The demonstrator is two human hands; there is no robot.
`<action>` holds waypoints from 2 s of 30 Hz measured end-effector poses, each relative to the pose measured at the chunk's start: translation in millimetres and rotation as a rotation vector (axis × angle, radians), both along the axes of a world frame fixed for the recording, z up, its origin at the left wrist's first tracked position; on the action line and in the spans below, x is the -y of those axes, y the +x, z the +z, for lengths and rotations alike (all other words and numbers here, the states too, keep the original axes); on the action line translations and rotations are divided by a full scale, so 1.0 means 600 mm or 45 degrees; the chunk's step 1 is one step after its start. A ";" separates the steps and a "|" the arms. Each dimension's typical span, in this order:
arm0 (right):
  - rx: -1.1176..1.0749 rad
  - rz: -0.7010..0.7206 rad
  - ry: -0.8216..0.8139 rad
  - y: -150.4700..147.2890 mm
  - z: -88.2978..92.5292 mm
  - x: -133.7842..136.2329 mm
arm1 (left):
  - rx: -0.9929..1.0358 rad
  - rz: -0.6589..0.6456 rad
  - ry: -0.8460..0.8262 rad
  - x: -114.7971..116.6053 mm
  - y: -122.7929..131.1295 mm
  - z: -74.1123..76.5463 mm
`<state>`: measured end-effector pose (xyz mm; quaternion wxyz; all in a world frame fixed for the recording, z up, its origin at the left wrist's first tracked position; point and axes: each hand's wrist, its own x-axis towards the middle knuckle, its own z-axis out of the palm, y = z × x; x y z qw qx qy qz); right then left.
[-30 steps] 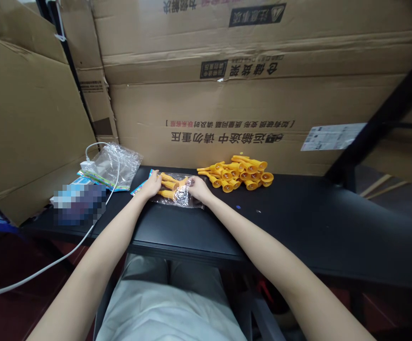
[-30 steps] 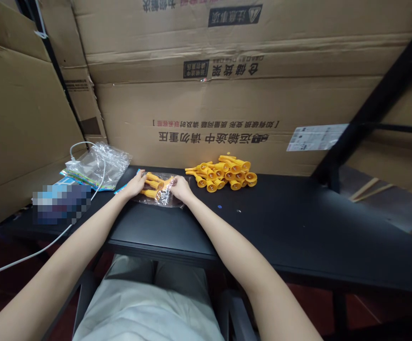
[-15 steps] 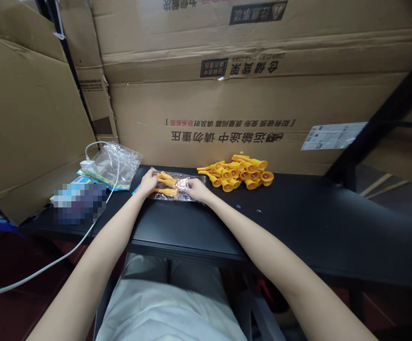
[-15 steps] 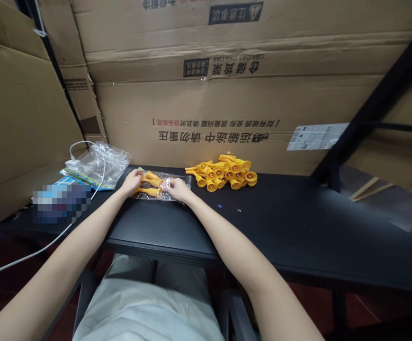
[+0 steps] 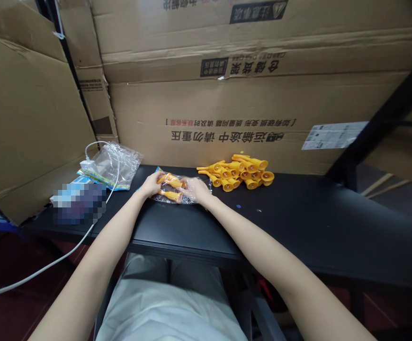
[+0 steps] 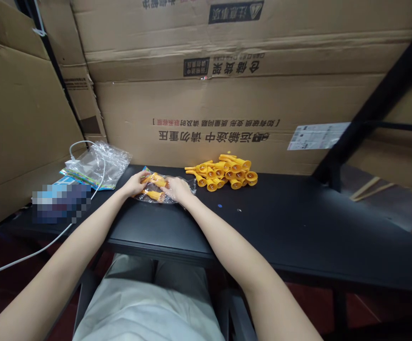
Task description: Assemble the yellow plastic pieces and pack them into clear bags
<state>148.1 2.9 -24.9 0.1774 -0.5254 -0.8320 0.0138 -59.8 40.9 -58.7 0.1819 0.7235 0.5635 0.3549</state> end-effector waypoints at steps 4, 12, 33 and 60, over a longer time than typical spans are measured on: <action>0.115 -0.054 0.003 -0.009 0.011 0.011 | -0.030 0.055 0.011 0.006 0.004 0.008; 0.066 -0.014 0.000 0.000 0.015 0.007 | -0.171 0.211 0.035 0.018 0.004 0.027; -0.052 -0.609 0.080 0.094 0.027 -0.031 | -0.256 -0.054 0.280 0.012 -0.014 0.020; 0.075 0.116 -0.155 0.054 0.061 0.016 | -0.339 -0.264 0.046 0.014 -0.006 0.025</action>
